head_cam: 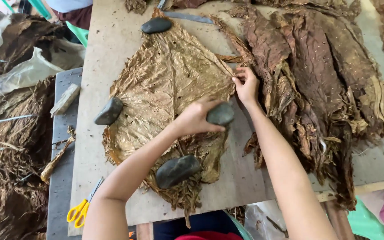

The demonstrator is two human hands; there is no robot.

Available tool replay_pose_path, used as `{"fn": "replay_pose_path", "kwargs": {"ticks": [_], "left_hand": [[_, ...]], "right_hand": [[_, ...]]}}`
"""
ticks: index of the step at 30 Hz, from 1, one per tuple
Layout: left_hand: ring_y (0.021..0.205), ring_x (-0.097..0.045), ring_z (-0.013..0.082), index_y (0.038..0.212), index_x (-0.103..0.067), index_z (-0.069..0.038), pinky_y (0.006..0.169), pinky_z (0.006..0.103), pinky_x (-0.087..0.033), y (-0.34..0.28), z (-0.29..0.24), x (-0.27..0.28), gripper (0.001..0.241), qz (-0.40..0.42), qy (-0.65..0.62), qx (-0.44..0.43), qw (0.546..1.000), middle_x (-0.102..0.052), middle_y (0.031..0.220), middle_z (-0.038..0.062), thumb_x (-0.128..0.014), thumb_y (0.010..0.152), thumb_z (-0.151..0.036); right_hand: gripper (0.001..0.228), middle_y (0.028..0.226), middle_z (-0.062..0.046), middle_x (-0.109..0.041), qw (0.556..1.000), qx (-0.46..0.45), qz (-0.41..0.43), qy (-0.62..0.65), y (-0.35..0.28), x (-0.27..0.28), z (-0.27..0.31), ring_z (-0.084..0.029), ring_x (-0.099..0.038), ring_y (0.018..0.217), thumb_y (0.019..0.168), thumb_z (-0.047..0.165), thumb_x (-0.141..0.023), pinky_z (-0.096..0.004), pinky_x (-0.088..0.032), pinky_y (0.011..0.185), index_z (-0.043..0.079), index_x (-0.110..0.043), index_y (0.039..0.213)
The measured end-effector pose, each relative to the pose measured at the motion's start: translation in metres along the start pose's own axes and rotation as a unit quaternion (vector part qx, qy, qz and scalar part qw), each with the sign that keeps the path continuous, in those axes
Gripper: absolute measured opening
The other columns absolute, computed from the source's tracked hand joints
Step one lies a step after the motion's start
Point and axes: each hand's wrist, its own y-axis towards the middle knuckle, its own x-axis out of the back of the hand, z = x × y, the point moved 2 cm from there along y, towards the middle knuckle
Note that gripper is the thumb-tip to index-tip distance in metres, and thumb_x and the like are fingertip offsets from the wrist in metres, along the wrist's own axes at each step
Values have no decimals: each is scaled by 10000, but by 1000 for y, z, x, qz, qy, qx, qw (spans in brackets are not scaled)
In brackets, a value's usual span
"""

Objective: Smoothing and flattening large dried leaves on a wooden board using stones as weights.

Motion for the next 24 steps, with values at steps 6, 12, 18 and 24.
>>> {"fn": "replay_pose_path", "kwargs": {"ticks": [6,12,18,24], "left_hand": [[1291,-722,460,1511,-761,-105,1039,552,-655,42,64,9,1082,-160,104,123,974,-753,1364,196,-1010,723,-803],[1444,-586,280,1611,-652,-366,1204,631,-477,87,69,-34,1083,-44,186,177,965,-678,1513,-46,-926,681,-849],[1711,-355,453,1836,-330,-260,1375,747,-317,60,32,1,1228,32,89,152,984,-344,1861,181,-751,903,-939],[1806,-84,381,1870,-260,-426,1387,791,-69,-39,66,90,744,-89,202,391,894,-170,1967,76,-262,1220,-788]], "right_hand": [[244,1093,-100,-890,998,8,-8,-65,-3,-3,6,-312,-868,1023,1027,96,-909,-419,-694,819,132,-807,1245],[148,1182,-157,-853,989,105,14,-100,20,-17,-27,-405,-835,1063,1175,218,-757,-424,-707,762,118,-843,1242],[531,1629,-447,-564,995,47,38,-80,47,-6,14,-645,-555,1485,1304,320,-490,-705,-434,1278,-97,-721,1538],[844,1822,-216,-462,984,-140,113,14,68,0,-39,-380,-372,1715,1280,689,-238,-546,-202,1452,68,-545,1761]]}}
